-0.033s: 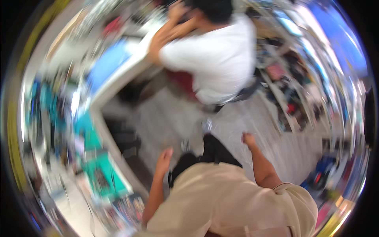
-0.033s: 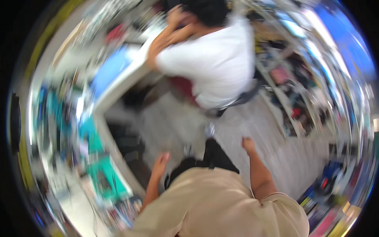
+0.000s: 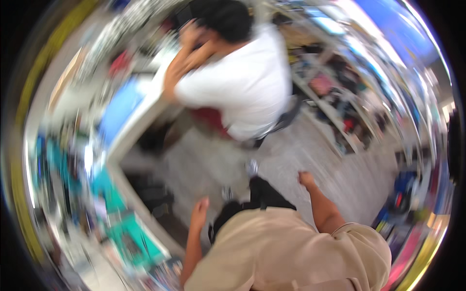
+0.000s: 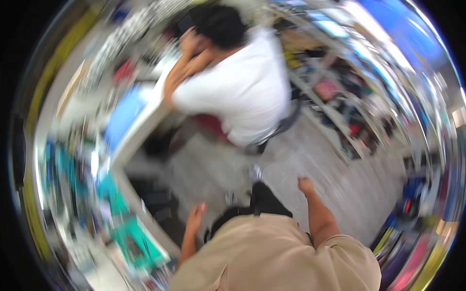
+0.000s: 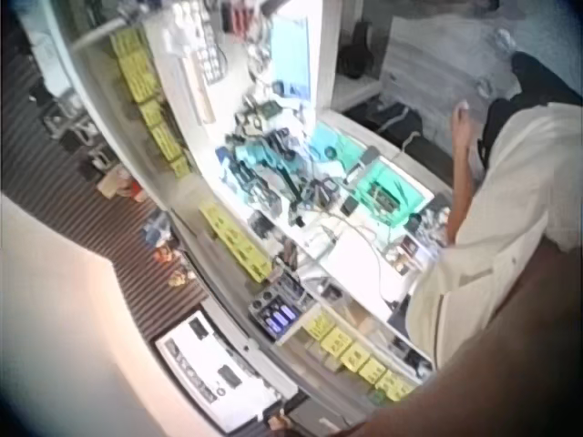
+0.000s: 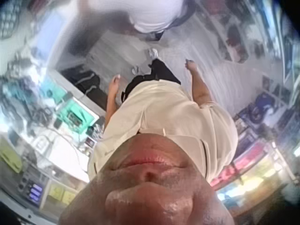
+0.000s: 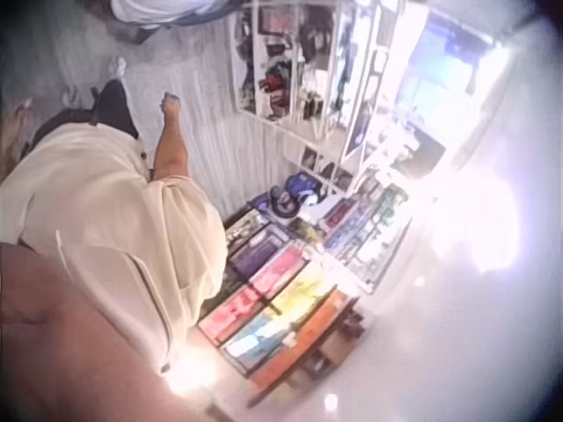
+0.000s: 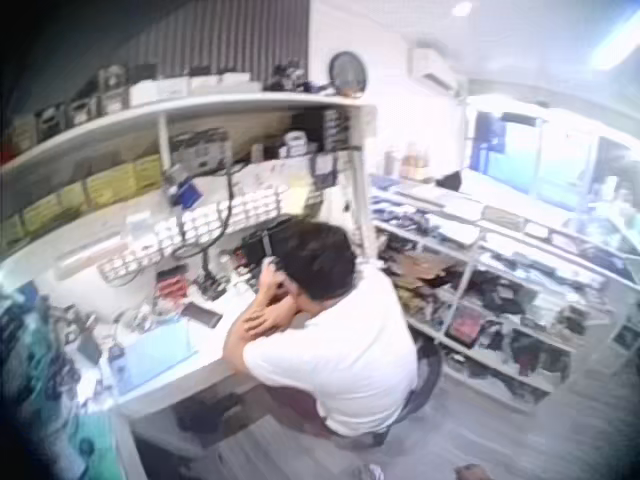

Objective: The person repeatedly picks up stacks of phone back covers, flips them, and places them on a desk. Later, the person sits on the floor and sorts various disassembled phone parts, including screens and batteries, into a black bin.

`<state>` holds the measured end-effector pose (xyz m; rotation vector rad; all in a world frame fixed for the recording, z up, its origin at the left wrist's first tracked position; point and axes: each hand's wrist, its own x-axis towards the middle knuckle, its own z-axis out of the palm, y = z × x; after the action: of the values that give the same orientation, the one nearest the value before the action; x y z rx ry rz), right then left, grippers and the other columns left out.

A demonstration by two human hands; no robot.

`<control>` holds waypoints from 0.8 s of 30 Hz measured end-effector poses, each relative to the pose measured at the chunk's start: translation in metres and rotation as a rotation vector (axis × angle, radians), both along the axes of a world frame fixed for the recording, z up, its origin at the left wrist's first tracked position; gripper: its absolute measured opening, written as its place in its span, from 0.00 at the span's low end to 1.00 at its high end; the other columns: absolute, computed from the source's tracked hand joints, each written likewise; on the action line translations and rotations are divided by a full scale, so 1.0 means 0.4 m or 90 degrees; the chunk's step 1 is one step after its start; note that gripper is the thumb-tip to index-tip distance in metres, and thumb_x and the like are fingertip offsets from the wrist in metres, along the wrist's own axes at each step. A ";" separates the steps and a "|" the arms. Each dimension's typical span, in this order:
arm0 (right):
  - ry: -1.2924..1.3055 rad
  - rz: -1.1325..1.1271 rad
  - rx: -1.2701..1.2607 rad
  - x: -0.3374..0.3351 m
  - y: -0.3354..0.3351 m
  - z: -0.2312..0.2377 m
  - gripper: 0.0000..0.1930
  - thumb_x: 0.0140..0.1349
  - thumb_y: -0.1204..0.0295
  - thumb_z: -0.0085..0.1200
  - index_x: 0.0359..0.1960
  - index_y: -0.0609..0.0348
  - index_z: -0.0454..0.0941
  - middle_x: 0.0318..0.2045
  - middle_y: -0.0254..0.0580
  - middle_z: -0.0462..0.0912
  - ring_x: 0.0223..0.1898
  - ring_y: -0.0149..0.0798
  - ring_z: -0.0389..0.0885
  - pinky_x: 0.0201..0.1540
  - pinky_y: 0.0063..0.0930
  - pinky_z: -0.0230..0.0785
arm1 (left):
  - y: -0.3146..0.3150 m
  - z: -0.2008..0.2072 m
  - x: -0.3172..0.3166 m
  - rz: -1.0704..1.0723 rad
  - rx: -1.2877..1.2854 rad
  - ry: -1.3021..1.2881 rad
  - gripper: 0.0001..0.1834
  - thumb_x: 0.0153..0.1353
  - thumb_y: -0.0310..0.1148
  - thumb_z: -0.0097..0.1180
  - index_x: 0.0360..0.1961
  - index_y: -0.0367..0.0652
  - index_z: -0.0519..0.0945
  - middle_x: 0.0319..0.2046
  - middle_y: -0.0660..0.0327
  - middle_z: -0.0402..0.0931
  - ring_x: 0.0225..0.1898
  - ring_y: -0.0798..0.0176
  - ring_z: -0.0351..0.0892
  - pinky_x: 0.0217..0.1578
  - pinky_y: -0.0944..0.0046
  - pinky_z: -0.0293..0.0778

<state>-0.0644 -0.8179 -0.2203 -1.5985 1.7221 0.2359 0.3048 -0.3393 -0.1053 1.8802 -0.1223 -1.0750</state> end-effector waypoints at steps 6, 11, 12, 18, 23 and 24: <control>0.045 -0.179 0.062 -0.524 0.078 -0.046 0.25 0.74 0.50 0.58 0.35 0.65 0.90 0.29 0.49 0.92 0.31 0.45 0.91 0.40 0.45 0.84 | -0.236 0.105 0.089 -0.169 0.008 -0.108 0.25 0.80 0.47 0.61 0.63 0.36 0.85 0.51 0.59 0.88 0.52 0.63 0.84 0.59 0.61 0.76; 0.001 -0.138 0.008 -0.611 0.034 -0.001 0.28 0.73 0.45 0.56 0.33 0.58 0.94 0.34 0.48 0.94 0.38 0.48 0.93 0.49 0.45 0.83 | -0.653 0.128 -0.031 -0.310 -0.069 -0.049 0.26 0.79 0.48 0.61 0.64 0.37 0.85 0.53 0.57 0.89 0.55 0.61 0.84 0.61 0.59 0.76; 0.054 -0.105 0.012 -0.634 0.006 0.016 0.27 0.73 0.45 0.56 0.35 0.57 0.95 0.33 0.45 0.95 0.37 0.45 0.94 0.48 0.44 0.83 | -0.736 0.126 -0.082 -0.382 -0.071 -0.073 0.27 0.79 0.49 0.61 0.64 0.37 0.84 0.53 0.56 0.89 0.57 0.60 0.85 0.62 0.59 0.76; -0.123 -0.317 -0.030 -0.824 -0.251 0.181 0.21 0.76 0.56 0.61 0.41 0.68 0.90 0.30 0.52 0.93 0.25 0.39 0.90 0.36 0.37 0.83 | -1.190 0.106 -0.387 -0.719 -0.072 -0.173 0.29 0.77 0.53 0.62 0.65 0.41 0.84 0.62 0.47 0.85 0.64 0.46 0.83 0.66 0.52 0.76; -0.253 -0.389 -0.105 -0.899 -0.532 0.292 0.18 0.77 0.62 0.61 0.47 0.72 0.86 0.33 0.48 0.92 0.25 0.38 0.88 0.32 0.34 0.82 | -1.423 0.188 -0.492 -0.739 -0.039 -0.264 0.29 0.76 0.53 0.61 0.66 0.42 0.84 0.65 0.45 0.83 0.69 0.42 0.78 0.71 0.48 0.71; -0.249 -0.377 -0.110 -0.905 -0.592 0.305 0.18 0.77 0.62 0.61 0.48 0.72 0.85 0.35 0.49 0.92 0.26 0.38 0.88 0.33 0.34 0.83 | -1.470 0.211 -0.497 -0.706 -0.043 -0.234 0.30 0.77 0.54 0.60 0.66 0.41 0.84 0.65 0.47 0.83 0.69 0.44 0.78 0.71 0.50 0.71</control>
<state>-0.4264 -1.0545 -0.0984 -1.0831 1.8391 -0.4932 0.1061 -0.9271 -0.0209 1.9076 -1.5230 -1.3456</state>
